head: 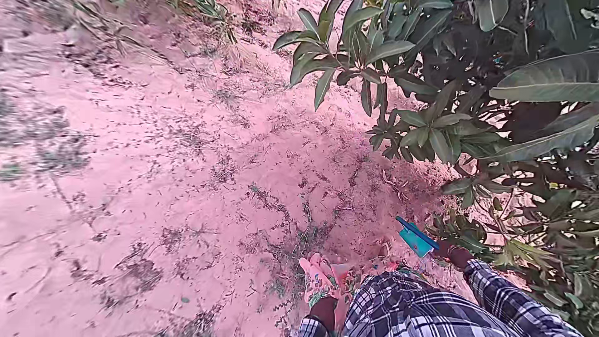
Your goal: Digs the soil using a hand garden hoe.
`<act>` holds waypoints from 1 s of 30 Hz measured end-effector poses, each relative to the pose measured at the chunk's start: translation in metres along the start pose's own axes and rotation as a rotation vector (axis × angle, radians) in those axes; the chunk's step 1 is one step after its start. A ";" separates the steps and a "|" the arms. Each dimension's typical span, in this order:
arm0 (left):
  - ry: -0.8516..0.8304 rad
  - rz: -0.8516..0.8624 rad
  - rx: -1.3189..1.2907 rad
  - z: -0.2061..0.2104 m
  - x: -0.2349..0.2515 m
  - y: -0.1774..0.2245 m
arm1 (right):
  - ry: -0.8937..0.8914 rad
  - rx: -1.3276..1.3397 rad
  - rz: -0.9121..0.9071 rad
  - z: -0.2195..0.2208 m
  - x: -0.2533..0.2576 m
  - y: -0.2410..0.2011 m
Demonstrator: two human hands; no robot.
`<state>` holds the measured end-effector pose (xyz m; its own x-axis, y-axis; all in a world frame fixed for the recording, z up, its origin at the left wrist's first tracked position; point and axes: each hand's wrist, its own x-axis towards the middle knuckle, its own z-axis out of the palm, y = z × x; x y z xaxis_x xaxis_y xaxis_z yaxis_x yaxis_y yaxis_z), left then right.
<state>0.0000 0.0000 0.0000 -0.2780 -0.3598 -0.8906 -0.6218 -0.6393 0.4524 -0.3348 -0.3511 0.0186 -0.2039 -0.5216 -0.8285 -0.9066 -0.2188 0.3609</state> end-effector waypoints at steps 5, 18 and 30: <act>-0.218 0.184 0.031 0.017 0.086 0.017 | 0.015 -0.028 -0.020 -0.024 0.049 -0.042; 0.619 -0.053 -0.919 -0.066 0.482 0.060 | -0.090 -0.174 -0.322 -0.027 0.418 -0.183; 0.446 -0.107 -1.409 -0.048 0.644 0.089 | 0.081 0.292 -0.115 -0.077 0.616 -0.161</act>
<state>-0.1996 -0.3209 -0.5307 0.1268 -0.2770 -0.9525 0.6542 -0.6985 0.2902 -0.2863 -0.7003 -0.5170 -0.0747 -0.5739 -0.8155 -0.9920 -0.0404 0.1193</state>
